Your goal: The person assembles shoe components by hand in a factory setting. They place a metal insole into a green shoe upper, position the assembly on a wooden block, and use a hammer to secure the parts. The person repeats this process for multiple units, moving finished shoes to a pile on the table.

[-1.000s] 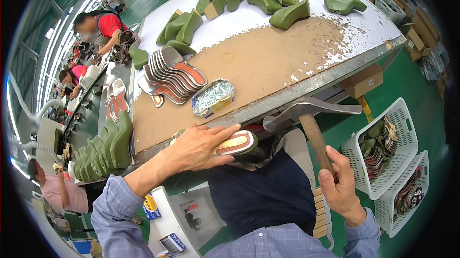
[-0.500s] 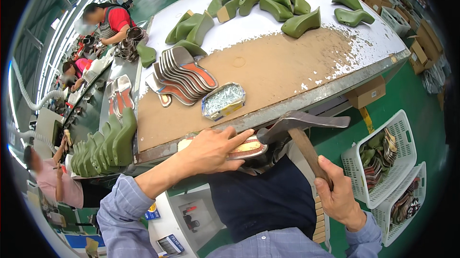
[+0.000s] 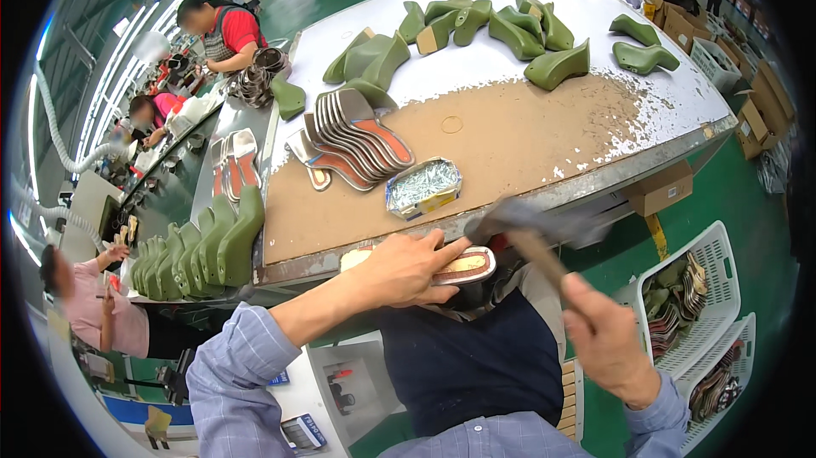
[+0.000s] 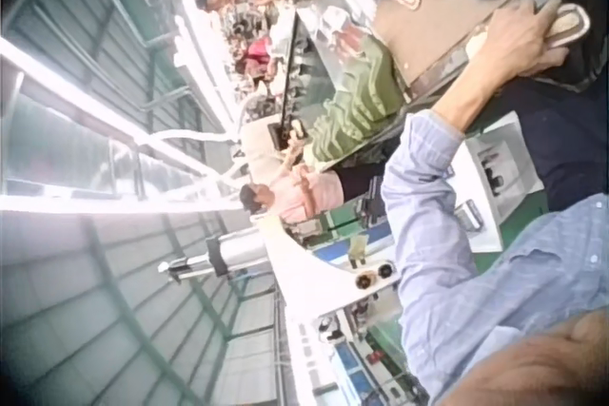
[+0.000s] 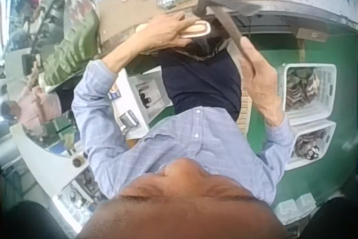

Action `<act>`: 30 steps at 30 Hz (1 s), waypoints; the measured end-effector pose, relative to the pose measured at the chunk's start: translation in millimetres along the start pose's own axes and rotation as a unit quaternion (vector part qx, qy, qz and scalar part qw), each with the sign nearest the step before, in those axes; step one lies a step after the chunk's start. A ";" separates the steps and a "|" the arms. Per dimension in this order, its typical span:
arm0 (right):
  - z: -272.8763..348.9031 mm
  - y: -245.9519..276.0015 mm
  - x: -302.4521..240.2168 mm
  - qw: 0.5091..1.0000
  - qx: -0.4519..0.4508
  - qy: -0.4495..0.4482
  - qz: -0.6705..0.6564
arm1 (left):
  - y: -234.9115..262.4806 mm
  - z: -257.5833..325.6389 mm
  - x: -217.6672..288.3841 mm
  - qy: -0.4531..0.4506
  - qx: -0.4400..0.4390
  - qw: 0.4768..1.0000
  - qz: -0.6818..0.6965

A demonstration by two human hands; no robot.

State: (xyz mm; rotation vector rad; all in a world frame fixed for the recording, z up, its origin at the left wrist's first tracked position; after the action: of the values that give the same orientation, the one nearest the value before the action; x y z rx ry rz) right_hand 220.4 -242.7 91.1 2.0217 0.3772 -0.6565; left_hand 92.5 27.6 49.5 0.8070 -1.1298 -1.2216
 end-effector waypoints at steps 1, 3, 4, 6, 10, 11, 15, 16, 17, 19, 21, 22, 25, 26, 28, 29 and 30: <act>-1.3 9.5 -4.8 0.998 0.032 0.042 0.044 | -0.5 0.1 0.2 -0.003 0.006 1.000 0.008; 17.8 25.1 -5.7 0.987 0.150 0.010 -0.055 | 1.4 2.3 -0.6 0.004 -0.006 1.000 0.015; 30.3 34.4 -6.5 0.971 0.215 0.002 -0.102 | 3.3 0.1 0.3 0.002 -0.006 1.000 0.012; 47.9 22.6 6.6 0.986 0.137 -0.016 -0.095 | 5.9 -3.6 1.8 -0.005 -0.003 1.000 0.007; 23.9 -29.3 16.9 1.000 -0.005 -0.024 -0.005 | -1.6 -0.5 0.4 -0.010 0.002 1.000 0.007; 15.3 -24.2 16.4 1.000 -0.002 -0.021 0.003 | -2.0 1.6 0.6 -0.008 0.003 1.000 0.007; 29.3 -3.1 8.9 0.994 0.108 -0.012 -0.015 | 0.5 0.9 0.2 0.007 0.002 1.000 0.016; 40.3 -1.7 8.2 0.991 0.125 -0.021 -0.045 | 3.0 -0.5 0.7 0.003 0.002 1.000 0.016; 48.1 0.4 4.2 0.987 0.142 -0.030 -0.075 | 4.0 -1.4 1.0 0.000 0.003 1.000 0.015; 45.5 -17.5 11.4 0.998 0.032 -0.042 -0.016 | 0.8 -2.0 -1.0 -0.002 0.007 1.000 0.014; 41.1 -46.6 19.7 0.995 -0.011 -0.085 -0.051 | -0.6 -3.9 -0.3 -0.004 0.008 1.000 0.012; 35.5 -45.4 20.6 0.995 -0.005 -0.075 -0.059 | -0.9 -0.9 -0.7 0.002 0.010 1.000 0.014; 56.1 -50.1 36.0 0.968 0.072 -0.154 -0.183 | 2.0 2.1 0.8 0.016 0.015 1.000 0.009; 63.1 -52.5 37.3 0.948 0.089 -0.192 -0.238 | 1.4 1.0 1.4 0.019 0.017 1.000 0.008; 69.3 -54.9 30.3 0.897 0.118 -0.253 -0.343 | -2.1 -1.7 0.4 0.025 0.025 0.999 0.008; 68.2 -58.0 27.6 0.885 0.107 -0.271 -0.363 | -2.7 -2.9 -0.4 0.027 0.028 0.999 0.006; 64.6 -63.4 26.5 0.900 0.049 -0.264 -0.343 | -2.4 -2.2 -2.6 0.036 0.027 0.999 0.011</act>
State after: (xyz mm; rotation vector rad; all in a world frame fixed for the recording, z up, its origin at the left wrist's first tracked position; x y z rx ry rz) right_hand 190.5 -266.1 4.8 1.6794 0.7404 -1.6426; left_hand 94.0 29.5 46.1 0.8718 -1.1141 -1.1386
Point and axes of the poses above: each hand's wrist, its own z-axis away from the middle knuckle, its own y-axis out of the back of the hand, x = y × z, the point moved 3 cm from there along -z, towards the middle knuckle, and after that the axes turned 7 degrees about -x, right-handed, at the moved point
